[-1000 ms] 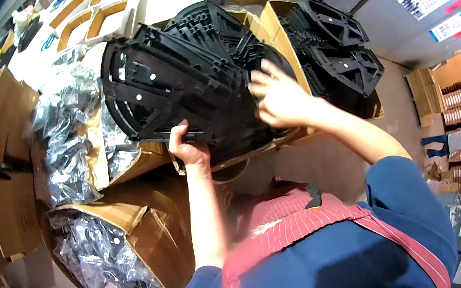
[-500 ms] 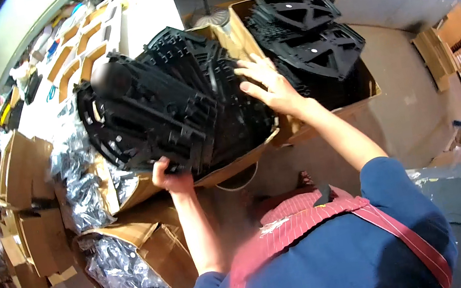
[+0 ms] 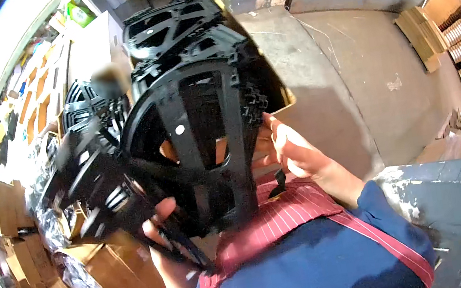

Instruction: The person picks up stacks of black plastic parts from a table and places them into cardboard boxes. They then separate a stack of parts on the table, arranging them individually.

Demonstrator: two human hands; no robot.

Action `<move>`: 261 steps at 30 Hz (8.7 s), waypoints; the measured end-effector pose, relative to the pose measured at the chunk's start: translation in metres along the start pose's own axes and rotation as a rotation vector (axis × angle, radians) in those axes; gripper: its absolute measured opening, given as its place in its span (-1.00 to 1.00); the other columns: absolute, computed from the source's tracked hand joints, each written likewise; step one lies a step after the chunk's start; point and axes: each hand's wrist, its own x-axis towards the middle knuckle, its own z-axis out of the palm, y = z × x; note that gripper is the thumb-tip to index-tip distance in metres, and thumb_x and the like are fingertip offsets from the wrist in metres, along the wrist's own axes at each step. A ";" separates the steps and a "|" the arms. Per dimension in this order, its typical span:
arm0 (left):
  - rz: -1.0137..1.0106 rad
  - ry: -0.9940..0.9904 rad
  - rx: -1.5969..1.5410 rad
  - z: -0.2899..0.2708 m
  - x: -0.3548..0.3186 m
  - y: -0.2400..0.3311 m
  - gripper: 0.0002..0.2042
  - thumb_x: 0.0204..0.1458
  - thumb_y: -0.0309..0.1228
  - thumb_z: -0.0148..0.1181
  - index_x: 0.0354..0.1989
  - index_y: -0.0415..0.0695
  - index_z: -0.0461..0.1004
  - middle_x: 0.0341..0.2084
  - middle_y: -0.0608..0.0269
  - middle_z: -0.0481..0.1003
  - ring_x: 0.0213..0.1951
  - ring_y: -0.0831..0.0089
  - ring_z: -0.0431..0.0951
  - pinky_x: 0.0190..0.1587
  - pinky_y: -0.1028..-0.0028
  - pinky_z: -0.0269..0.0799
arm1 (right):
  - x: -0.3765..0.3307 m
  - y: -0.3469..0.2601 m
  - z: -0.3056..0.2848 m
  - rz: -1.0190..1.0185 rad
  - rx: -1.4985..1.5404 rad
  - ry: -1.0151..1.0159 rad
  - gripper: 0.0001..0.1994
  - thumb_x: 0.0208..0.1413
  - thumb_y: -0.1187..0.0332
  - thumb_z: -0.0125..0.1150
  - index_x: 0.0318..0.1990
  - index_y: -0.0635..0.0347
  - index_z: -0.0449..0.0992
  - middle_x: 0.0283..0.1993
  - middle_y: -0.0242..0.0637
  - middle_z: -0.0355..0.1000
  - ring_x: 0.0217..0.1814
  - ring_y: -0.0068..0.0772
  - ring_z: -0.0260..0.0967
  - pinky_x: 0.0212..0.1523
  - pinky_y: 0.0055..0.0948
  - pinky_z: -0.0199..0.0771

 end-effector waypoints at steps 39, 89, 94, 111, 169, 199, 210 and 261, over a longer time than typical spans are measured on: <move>-0.283 -0.267 -0.179 0.231 0.032 -0.161 -0.39 -0.22 -0.44 0.21 0.14 -0.24 0.32 -0.06 0.12 0.49 -0.01 0.31 0.48 0.13 0.33 0.37 | -0.053 -0.035 -0.212 -0.379 -1.525 0.782 -0.53 0.18 0.18 0.26 0.11 0.36 0.44 0.03 0.02 0.38 0.10 0.00 0.32 0.18 -0.10 0.28; 0.078 0.065 0.417 0.185 0.036 -0.127 -0.76 0.20 -0.23 0.24 -0.15 -0.16 0.52 -0.35 0.45 0.49 -0.33 0.71 0.38 -0.23 0.58 0.32 | -0.060 -0.017 -0.213 -0.135 -0.024 0.640 -0.33 -0.01 0.05 0.49 0.12 0.30 0.36 -0.02 -0.25 0.46 -0.01 -0.44 0.41 0.08 -0.41 0.41; 0.062 0.000 0.074 0.204 0.029 -0.128 -0.82 0.24 -0.33 0.15 -0.09 -0.14 0.50 -0.32 0.33 0.57 -0.42 0.55 0.54 -0.33 0.53 0.44 | -0.060 -0.002 -0.216 -0.240 -0.045 0.658 -0.30 0.00 0.09 0.49 0.17 0.34 0.33 0.01 -0.23 0.45 0.03 -0.43 0.39 0.12 -0.38 0.39; 0.256 -0.114 0.149 0.229 0.028 -0.123 -0.82 0.29 -0.26 0.09 -0.15 -0.10 0.42 -0.44 0.38 0.46 -0.46 0.57 0.42 -0.40 0.53 0.34 | -0.074 0.009 -0.219 -0.213 0.046 0.603 -0.20 -0.04 0.24 0.52 0.31 0.36 0.22 0.24 -0.07 0.37 0.28 -0.24 0.31 0.34 -0.24 0.24; 0.295 -0.144 0.720 0.206 0.033 -0.114 -0.76 0.25 -0.31 0.19 -0.10 -0.25 0.49 -0.35 0.35 0.54 -0.35 0.61 0.44 -0.24 0.56 0.39 | -0.081 0.005 -0.207 -0.304 -0.189 0.531 -0.06 -0.07 0.05 0.55 0.35 0.35 0.13 0.29 -0.11 0.28 0.34 -0.26 0.20 0.39 -0.29 0.11; 0.363 0.014 1.341 0.207 0.040 -0.116 -0.59 0.11 -0.08 0.28 -0.35 -0.28 0.51 -0.50 -0.09 0.57 -0.43 0.07 0.58 -0.30 0.28 0.44 | -0.085 0.013 -0.208 -0.324 -0.158 0.520 -0.13 -0.03 0.22 0.51 0.38 0.28 0.13 0.31 -0.20 0.29 0.35 -0.33 0.20 0.39 -0.33 0.09; 0.274 -0.079 0.939 0.199 0.047 -0.129 -0.64 0.13 -0.27 0.30 -0.06 -0.31 0.48 -0.23 0.01 0.61 -0.22 0.36 0.56 -0.07 0.36 0.44 | -0.082 0.010 -0.206 -0.326 -0.187 0.509 -0.06 -0.04 0.05 0.53 0.38 0.30 0.10 0.30 -0.17 0.28 0.36 -0.30 0.17 0.39 -0.32 0.08; 0.203 -0.068 0.865 0.196 0.034 -0.139 -0.61 0.02 -0.22 0.41 -0.16 -0.33 0.56 -0.30 0.10 0.64 -0.27 0.45 0.59 -0.15 0.43 0.47 | -0.090 0.019 -0.218 -0.274 0.002 0.446 -0.20 0.06 0.29 0.37 0.42 0.28 0.09 0.41 -0.21 0.19 0.47 -0.31 0.05 0.47 -0.33 -0.10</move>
